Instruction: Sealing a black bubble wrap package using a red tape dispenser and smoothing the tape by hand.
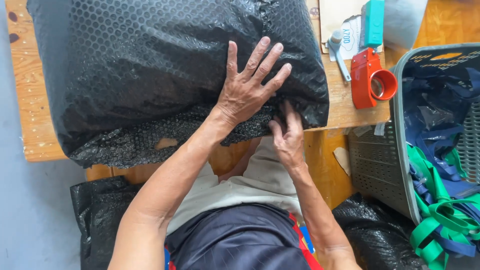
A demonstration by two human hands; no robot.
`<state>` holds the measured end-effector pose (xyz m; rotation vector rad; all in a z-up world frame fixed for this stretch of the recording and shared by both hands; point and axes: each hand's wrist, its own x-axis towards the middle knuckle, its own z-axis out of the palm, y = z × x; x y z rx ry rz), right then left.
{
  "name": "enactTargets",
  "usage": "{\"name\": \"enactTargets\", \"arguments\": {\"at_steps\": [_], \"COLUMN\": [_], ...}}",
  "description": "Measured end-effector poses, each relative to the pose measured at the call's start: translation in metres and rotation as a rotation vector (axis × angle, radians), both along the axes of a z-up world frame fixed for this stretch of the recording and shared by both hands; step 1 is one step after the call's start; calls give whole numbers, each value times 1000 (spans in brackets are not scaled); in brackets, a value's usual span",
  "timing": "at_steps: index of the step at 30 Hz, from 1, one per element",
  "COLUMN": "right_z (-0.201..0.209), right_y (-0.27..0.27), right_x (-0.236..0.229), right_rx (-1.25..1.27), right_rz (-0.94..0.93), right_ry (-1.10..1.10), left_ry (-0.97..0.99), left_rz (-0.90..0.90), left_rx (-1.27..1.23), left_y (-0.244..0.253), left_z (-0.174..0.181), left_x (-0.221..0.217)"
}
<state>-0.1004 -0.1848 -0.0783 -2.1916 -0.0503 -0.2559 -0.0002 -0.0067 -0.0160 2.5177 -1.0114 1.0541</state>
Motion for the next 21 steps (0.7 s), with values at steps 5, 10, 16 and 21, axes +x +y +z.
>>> {"name": "enactTargets", "arguments": {"at_steps": [5, 10, 16, 21], "right_z": [0, 32, 106, 39], "right_y": [-3, -4, -15, -74], "right_x": [6, -7, -25, 42], "right_rx": [640, 962, 344, -225], "right_rz": [-227, -301, -217, -140], "right_ry": [43, -27, 111, -318], "left_ry": [-81, -135, -136, -323], "left_rz": [92, 183, 219, 231], "left_rx": [72, 119, 133, -66], "left_y": [-6, -8, -8, -23], "left_z": [-19, -29, -31, -47], "left_x": [-2, -4, -4, 7]}}
